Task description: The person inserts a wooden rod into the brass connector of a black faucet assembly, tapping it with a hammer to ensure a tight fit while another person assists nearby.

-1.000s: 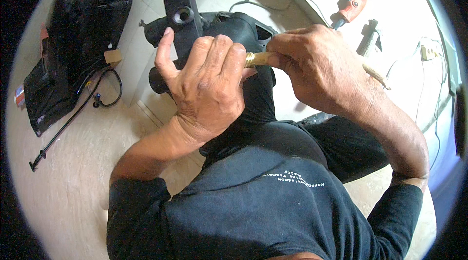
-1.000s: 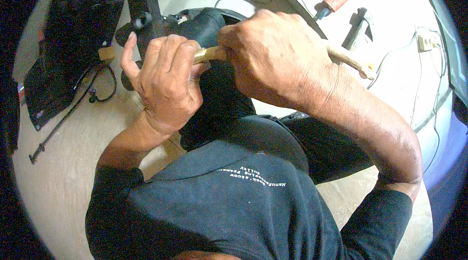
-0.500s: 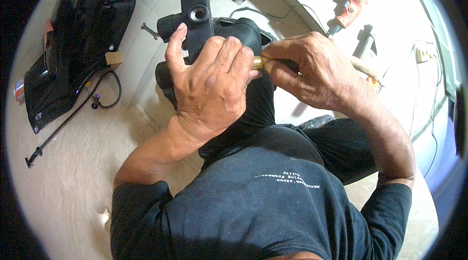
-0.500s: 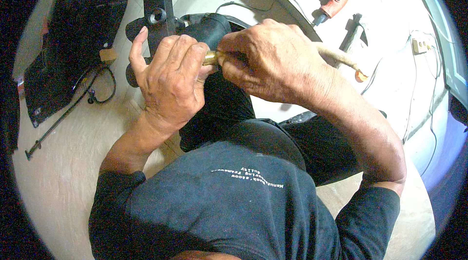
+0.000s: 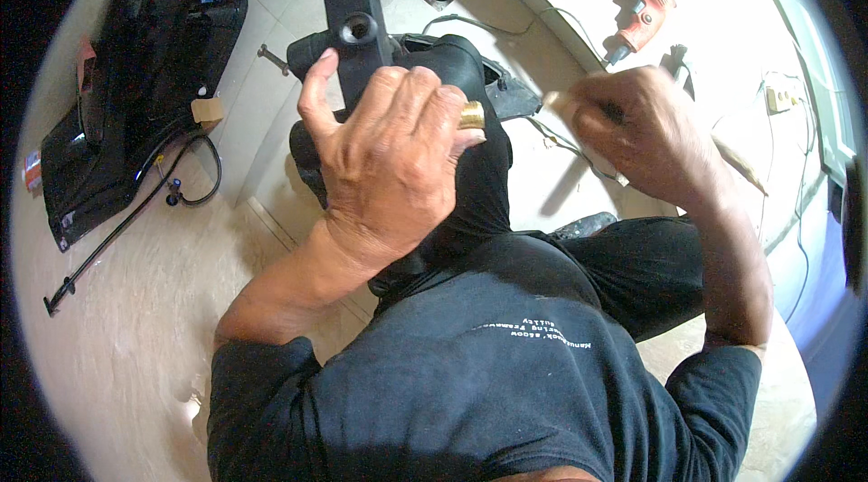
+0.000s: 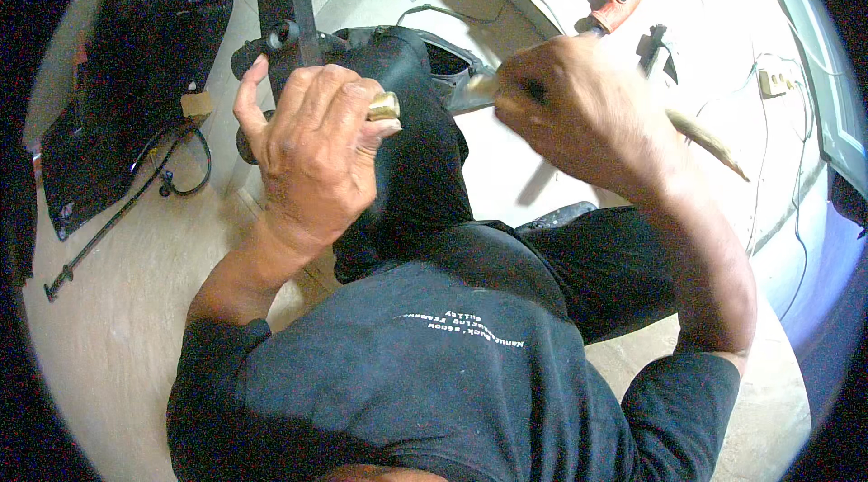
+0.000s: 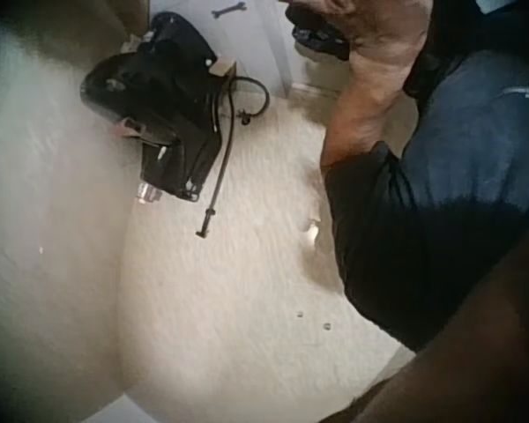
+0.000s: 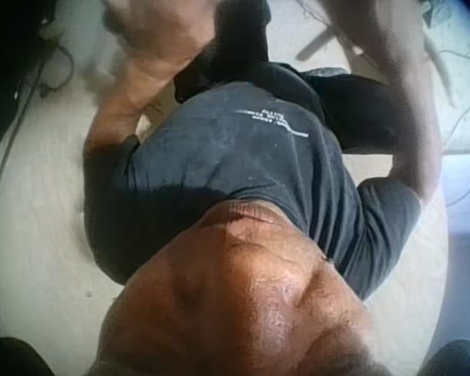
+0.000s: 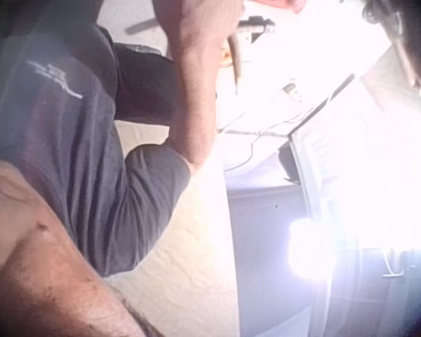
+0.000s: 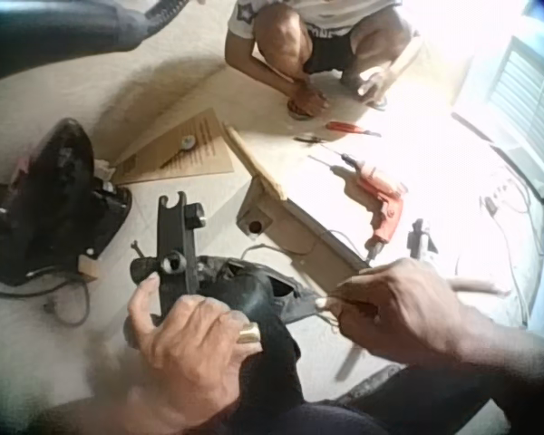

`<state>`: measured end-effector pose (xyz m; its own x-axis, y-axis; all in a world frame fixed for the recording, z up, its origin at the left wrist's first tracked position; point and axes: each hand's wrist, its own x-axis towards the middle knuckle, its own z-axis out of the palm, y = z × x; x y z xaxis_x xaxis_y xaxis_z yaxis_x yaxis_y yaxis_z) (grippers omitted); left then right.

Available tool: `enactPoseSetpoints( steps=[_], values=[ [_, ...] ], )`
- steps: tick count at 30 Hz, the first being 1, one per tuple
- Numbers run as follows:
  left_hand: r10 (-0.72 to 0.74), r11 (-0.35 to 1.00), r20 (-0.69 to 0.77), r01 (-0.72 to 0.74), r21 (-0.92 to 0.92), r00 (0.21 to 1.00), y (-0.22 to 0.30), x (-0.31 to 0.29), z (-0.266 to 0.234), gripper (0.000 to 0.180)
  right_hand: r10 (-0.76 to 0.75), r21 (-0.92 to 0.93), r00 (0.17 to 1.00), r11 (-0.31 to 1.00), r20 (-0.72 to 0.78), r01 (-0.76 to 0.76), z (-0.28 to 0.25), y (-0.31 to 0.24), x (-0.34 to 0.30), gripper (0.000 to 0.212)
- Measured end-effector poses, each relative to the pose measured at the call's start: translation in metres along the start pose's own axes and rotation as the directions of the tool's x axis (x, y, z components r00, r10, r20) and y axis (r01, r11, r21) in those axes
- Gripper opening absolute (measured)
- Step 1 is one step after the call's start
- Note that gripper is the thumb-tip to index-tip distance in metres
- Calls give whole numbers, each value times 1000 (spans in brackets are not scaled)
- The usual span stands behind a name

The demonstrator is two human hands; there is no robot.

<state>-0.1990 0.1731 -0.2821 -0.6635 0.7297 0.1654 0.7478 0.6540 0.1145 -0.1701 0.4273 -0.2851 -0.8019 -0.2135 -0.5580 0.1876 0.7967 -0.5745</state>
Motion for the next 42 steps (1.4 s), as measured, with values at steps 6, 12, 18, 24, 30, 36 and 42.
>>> enactPoseSetpoints(
  steps=[6, 12, 18, 24, 30, 36, 42],
  values=[
    [20, 999, -24, -21, -36, 1000, 0, 3, 0, 20, -426, -67, 622, 854, -657, 515, 45, -6, 3, 16],
    [-57, 986, -64, 46, -161, 996, 1, 1, -1, 58, -514, -210, 533, 823, -672, 528, 57, -7, 21, 24],
    [-53, 971, -94, 29, -239, 994, 0, 2, 2, 80, -557, -309, 524, 817, -644, 487, 54, -10, 21, 34],
    [-27, 978, -115, 3, -206, 993, -1, 1, 3, 74, -577, -346, 531, 809, -621, 474, 53, -9, 21, 38],
    [-31, 976, -101, 9, -216, 994, 0, 1, 3, 73, -581, -343, 514, 803, -631, 487, 55, -8, 22, 38],
    [-39, 979, -85, 21, -201, 996, 0, 1, 2, 70, -552, -230, 527, 799, -646, 556, 55, -7, 26, 28],
    [-43, 975, -62, 29, -218, 997, 3, 0, 2, 63, -373, 123, 690, 823, -620, 555, 58, -6, 23, 23]
  ],
)
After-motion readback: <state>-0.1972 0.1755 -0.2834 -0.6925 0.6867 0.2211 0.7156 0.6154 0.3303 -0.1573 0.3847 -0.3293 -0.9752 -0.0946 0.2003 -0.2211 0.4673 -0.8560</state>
